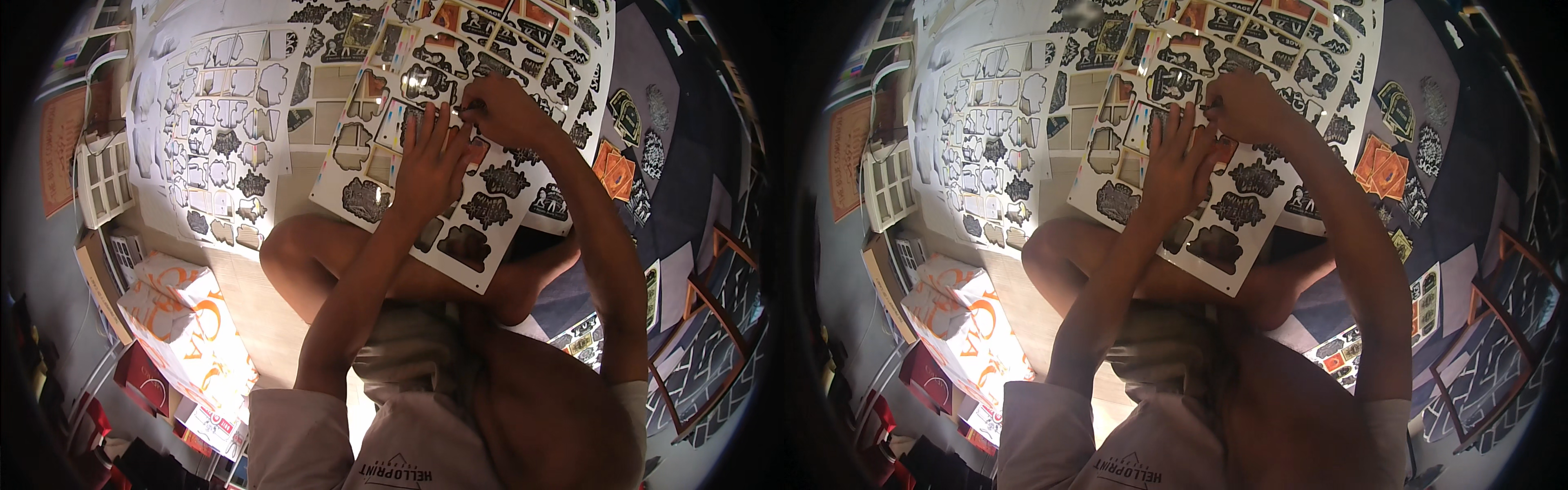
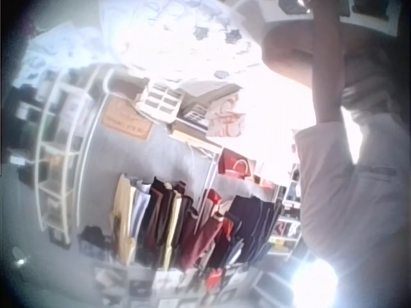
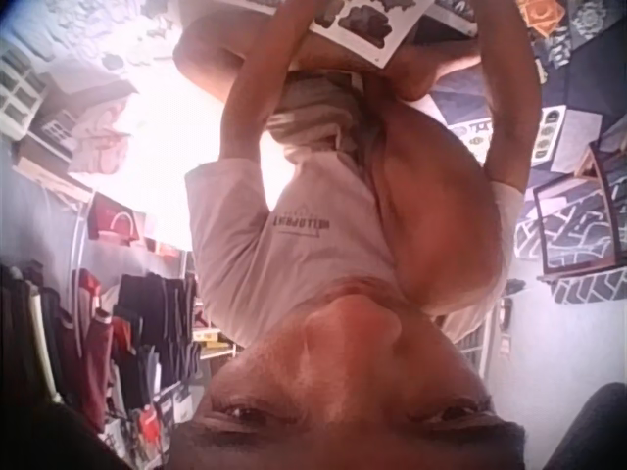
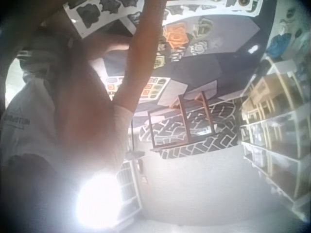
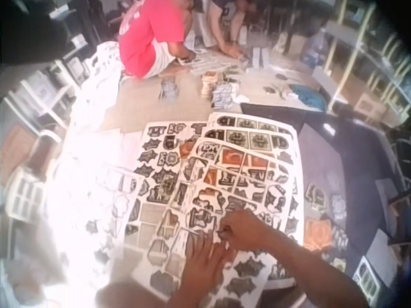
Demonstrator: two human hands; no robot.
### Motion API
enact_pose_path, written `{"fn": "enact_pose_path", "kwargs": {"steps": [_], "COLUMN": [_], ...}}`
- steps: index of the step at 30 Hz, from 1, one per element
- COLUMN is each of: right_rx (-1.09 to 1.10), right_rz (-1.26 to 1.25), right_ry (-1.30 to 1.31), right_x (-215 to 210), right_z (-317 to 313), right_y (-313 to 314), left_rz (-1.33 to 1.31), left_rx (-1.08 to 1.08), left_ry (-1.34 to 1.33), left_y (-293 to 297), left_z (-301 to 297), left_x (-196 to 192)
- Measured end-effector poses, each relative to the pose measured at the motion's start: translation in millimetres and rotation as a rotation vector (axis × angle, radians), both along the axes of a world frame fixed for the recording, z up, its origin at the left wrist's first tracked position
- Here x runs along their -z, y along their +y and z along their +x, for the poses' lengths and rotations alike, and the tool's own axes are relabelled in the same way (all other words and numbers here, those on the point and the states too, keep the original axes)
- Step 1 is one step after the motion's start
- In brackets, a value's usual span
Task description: The person sits on the floor and repeatedly peels individual stickers from printed sheets, placing them aside. The hands work methodically across multiple sticker designs on the sheets.
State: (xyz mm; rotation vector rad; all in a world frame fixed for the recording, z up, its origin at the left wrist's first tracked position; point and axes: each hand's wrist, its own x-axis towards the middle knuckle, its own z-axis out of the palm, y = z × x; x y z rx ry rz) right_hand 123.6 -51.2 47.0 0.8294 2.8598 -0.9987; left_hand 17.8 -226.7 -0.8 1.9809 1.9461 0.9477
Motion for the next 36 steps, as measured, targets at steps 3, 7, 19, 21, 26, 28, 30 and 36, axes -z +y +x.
{"fn": "enact_pose_path", "kwargs": {"steps": [3,7,19,21,26,28,30,36], "right_rx": [0.007,-0.010,0.056,0.028,0.139,0.077,-0.030,-0.027], "right_rz": [0.013,0.054,-0.047,-0.045,-0.200,-0.107,-0.029,0.008], "right_ry": [-0.074,-0.138,-0.120,-0.136,-0.174,-0.156,-0.094,-0.073], "right_x": [2,3,5,0,-16,-18,-16,-4], "right_z": [0,-2,-4,-2,8,14,19,21], "right_y": [-3,-5,3,7,18,20,20,13], "left_rz": [-0.004,0.006,0.020,0.024,0.050,0.017,-0.008,-0.080], "left_rx": [-0.009,-0.013,-0.017,-0.014,-0.022,-0.012,-0.005,0.001], "left_ry": [0.041,0.032,0.026,0.025,0.009,0.037,0.071,0.133], "left_y": [0,0,1,0,0,0,1,1], "left_z": [1,1,1,1,1,2,3,7], "left_x": [0,0,0,-1,1,2,2,-1]}}
